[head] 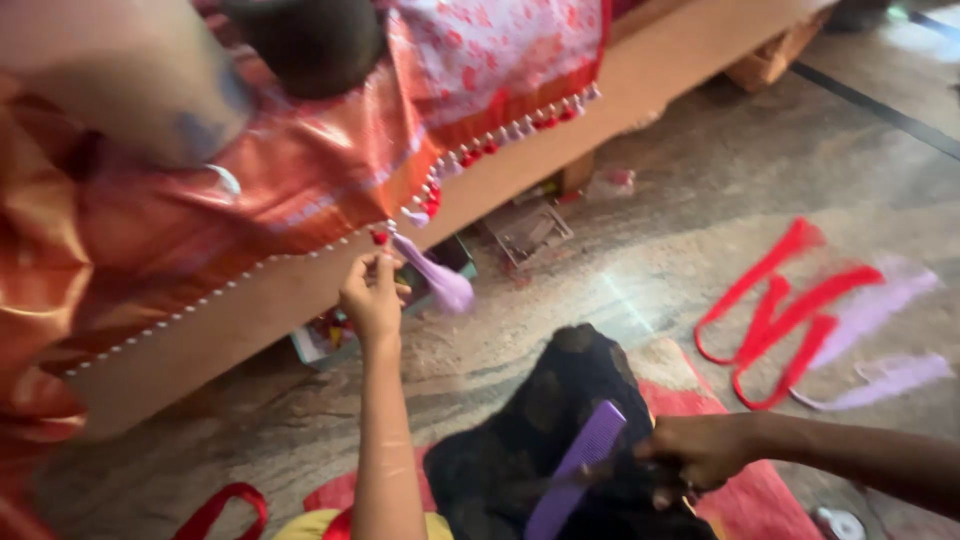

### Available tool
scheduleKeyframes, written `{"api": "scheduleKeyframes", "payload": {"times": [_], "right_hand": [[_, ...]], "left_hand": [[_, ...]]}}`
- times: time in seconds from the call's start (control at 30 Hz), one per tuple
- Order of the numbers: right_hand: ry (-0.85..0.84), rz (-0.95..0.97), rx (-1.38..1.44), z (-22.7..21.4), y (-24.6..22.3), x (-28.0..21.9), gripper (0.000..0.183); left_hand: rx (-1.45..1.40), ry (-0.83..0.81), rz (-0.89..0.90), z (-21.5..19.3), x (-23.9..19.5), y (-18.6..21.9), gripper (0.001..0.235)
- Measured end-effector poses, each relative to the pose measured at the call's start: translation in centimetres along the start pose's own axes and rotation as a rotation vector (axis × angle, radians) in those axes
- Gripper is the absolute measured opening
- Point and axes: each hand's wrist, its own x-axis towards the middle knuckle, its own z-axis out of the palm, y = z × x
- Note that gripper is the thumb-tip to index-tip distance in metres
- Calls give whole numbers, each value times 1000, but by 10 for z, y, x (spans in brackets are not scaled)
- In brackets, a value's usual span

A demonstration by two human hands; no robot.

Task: Tying decorative tassels onto the border of a saree.

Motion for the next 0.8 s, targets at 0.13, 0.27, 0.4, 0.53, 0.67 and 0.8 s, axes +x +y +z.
{"api": "scheduleKeyframes", "payload": {"times": [0.13, 0.27, 0.4, 0.53, 0.67, 0.8], "right_hand": [[186, 125, 323, -38, -39, 24, 39], [417, -67, 668, -71, -48, 65, 46], [400, -137, 740, -95, -87, 79, 55], [385, -49, 771, -105, -84, 91, 54], [401, -58, 792, -110, -87, 99, 54], [423, -53, 766, -115, -99, 98, 53]], "left_hand": [[-259, 6, -102, -4, 18, -27, 19], [-592, -116, -180, -2, 21, -23, 15], [-748, -190, -193, -4, 23, -32, 12], [-780, -199, -192, -6, 22, -34, 10], [-802, -243, -173, -5, 22, -30, 9], [-836, -246, -171, -1, 25, -33, 9]]}}
